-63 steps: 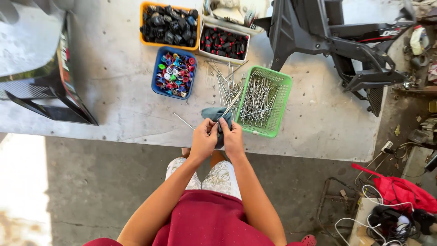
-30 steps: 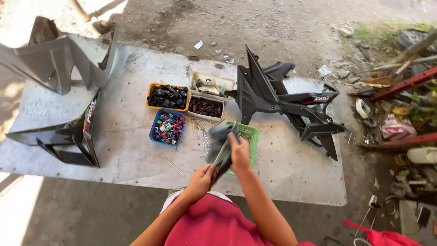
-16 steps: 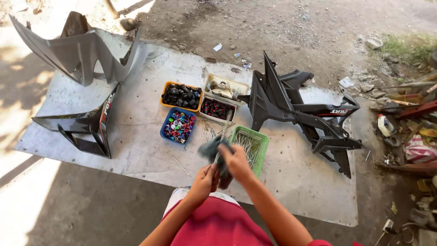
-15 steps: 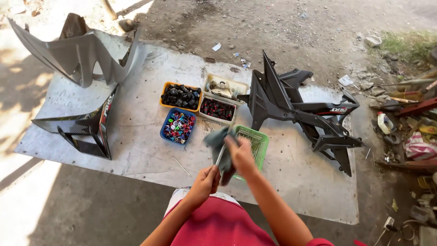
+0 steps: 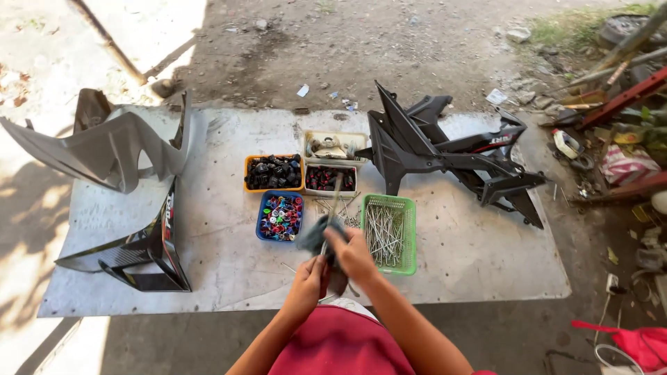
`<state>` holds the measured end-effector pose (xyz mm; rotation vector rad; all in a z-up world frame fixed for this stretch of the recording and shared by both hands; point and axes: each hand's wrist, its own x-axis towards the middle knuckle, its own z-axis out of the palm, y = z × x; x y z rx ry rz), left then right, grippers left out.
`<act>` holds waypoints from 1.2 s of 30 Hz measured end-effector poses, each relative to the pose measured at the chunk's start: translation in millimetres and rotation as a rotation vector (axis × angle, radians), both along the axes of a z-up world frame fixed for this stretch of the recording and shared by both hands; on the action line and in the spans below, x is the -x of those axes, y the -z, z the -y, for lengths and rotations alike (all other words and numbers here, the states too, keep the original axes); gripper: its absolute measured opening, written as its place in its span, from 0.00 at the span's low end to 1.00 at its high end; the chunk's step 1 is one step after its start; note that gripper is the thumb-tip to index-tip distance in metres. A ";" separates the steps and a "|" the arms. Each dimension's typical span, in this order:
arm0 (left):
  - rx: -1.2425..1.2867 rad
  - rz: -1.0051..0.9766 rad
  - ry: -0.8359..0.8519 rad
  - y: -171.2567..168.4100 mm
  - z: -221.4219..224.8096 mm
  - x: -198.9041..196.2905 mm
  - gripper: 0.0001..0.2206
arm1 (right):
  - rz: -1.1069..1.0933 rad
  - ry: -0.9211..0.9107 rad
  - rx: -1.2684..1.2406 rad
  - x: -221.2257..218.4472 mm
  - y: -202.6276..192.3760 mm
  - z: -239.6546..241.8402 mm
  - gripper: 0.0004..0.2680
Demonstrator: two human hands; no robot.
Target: The recorder is cleaning individual motorcycle spokes using a rag at a workbench.
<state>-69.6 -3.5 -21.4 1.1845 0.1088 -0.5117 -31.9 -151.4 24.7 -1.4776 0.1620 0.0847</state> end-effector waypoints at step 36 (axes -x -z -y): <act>-0.715 0.136 -0.025 -69.4 70.5 -31.3 0.31 | 0.051 0.037 0.089 25.2 10.0 108.3 0.13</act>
